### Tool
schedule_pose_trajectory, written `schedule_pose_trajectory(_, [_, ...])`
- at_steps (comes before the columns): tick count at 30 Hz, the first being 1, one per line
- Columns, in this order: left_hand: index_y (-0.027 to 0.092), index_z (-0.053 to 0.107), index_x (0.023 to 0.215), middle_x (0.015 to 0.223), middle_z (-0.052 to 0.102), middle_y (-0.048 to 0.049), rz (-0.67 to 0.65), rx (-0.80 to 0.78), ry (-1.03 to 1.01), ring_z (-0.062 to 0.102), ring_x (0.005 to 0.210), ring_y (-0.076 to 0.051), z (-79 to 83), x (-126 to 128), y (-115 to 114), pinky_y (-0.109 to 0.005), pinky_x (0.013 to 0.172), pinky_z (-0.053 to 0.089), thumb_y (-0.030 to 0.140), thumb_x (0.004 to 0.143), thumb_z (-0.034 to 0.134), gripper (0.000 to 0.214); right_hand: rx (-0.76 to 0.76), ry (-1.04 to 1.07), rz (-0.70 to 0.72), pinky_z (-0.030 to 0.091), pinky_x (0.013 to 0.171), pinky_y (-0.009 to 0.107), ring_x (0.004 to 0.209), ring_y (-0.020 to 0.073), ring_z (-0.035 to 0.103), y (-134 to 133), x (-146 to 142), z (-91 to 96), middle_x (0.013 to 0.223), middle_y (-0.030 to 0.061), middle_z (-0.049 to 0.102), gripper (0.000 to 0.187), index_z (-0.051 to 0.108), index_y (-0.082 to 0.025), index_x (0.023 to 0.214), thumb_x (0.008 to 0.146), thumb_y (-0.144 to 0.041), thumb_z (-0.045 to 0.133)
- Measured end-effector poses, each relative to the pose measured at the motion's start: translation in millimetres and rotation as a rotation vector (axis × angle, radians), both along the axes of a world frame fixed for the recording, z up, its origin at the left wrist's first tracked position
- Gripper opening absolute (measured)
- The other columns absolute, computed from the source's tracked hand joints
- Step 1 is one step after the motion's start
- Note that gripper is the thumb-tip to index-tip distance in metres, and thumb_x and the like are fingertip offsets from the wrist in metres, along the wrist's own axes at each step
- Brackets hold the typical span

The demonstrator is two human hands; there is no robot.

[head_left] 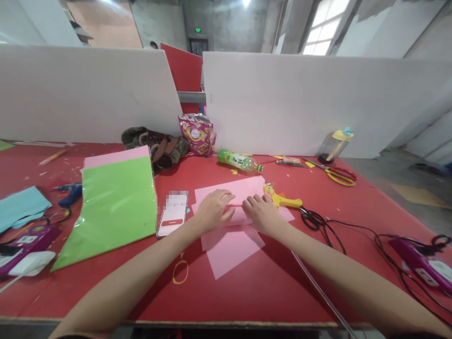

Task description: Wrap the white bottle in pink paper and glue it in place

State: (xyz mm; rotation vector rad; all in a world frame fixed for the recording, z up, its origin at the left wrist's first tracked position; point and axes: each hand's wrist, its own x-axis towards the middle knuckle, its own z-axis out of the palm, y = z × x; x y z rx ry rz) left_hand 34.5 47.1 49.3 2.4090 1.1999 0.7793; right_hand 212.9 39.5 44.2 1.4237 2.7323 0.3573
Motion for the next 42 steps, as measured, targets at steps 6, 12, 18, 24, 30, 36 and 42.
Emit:
schedule_pose_trajectory(6, [0.021,0.062,0.096,0.100,0.065,-0.0049,-0.129,-0.165,-0.053,0.060,0.091,-0.019,-21.3,-5,21,-0.031,0.082,0.044,0.030,0.081,0.039,0.030,0.241,0.121,0.234,0.029,0.085,0.042,0.101,0.0275,0.042,-5,21,-16.4,0.111,0.0124,0.052,0.028,0.048,-0.016,0.105,0.079,-0.028,0.047])
schedule_pose_trajectory(12, [0.022,0.066,0.082,0.085,0.069,-0.0029,-0.077,-0.196,-0.084,0.062,0.080,-0.020,-18.0,-5,16,-0.029,0.071,0.046,0.030,0.079,0.038,0.030,0.203,0.376,0.187,0.037,0.083,0.037,0.091,0.0221,0.049,-9,39,-20.7,0.093,0.0113,0.058,0.024,0.054,-0.013,0.096,0.086,-0.026,0.037])
schedule_pose_trajectory(18, [0.020,0.067,0.081,0.081,0.069,-0.0026,-0.041,-0.201,-0.097,0.063,0.077,-0.020,-18.1,-3,15,-0.028,0.067,0.047,0.026,0.078,0.038,0.029,0.058,0.867,-0.306,0.042,0.068,0.034,0.074,0.0196,0.052,-1,40,-18.8,0.079,0.0066,0.054,0.014,0.051,-0.018,0.079,0.076,-0.032,0.049])
schedule_pose_trajectory(24, [0.018,0.066,0.080,0.081,0.069,-0.0027,-0.052,-0.134,-0.121,0.063,0.079,-0.017,-22.5,-12,16,-0.023,0.063,0.048,0.023,0.078,0.041,0.026,-0.263,1.059,-0.582,0.034,0.052,0.026,0.048,0.0122,0.040,6,41,-15.9,0.047,-0.0054,0.039,0.029,0.034,-0.021,0.055,0.068,-0.041,0.050])
schedule_pose_trajectory(30, [0.016,0.063,0.078,0.082,0.069,-0.0054,-0.050,0.059,-0.142,0.064,0.077,-0.017,-30.4,-13,14,-0.025,0.067,0.049,0.022,0.080,0.043,0.021,-0.286,1.102,-0.559,0.034,0.050,0.025,0.048,0.0119,0.040,10,42,-20.9,0.047,-0.0050,0.038,0.028,0.034,-0.021,0.054,0.071,-0.040,0.043])
schedule_pose_trajectory(36, [0.017,0.059,0.062,0.072,0.069,-0.0048,-0.029,0.089,-0.205,0.065,0.074,-0.017,-34.8,-12,10,-0.023,0.064,0.050,0.023,0.079,0.046,0.023,-0.191,1.118,-0.467,0.043,0.062,0.030,0.067,0.0154,0.053,13,44,-26.2,0.084,0.0044,0.057,0.020,0.053,-0.019,0.084,0.070,-0.030,0.047])
schedule_pose_trajectory(42, [0.017,0.057,0.059,0.068,0.068,-0.0042,-0.017,0.124,-0.253,0.065,0.075,-0.016,-38.2,-14,8,-0.023,0.064,0.051,0.022,0.079,0.047,0.023,-0.023,0.963,-0.160,0.043,0.079,0.037,0.089,0.0201,0.056,13,53,-24.0,0.093,0.0089,0.064,0.013,0.059,-0.017,0.075,0.075,-0.025,0.048])
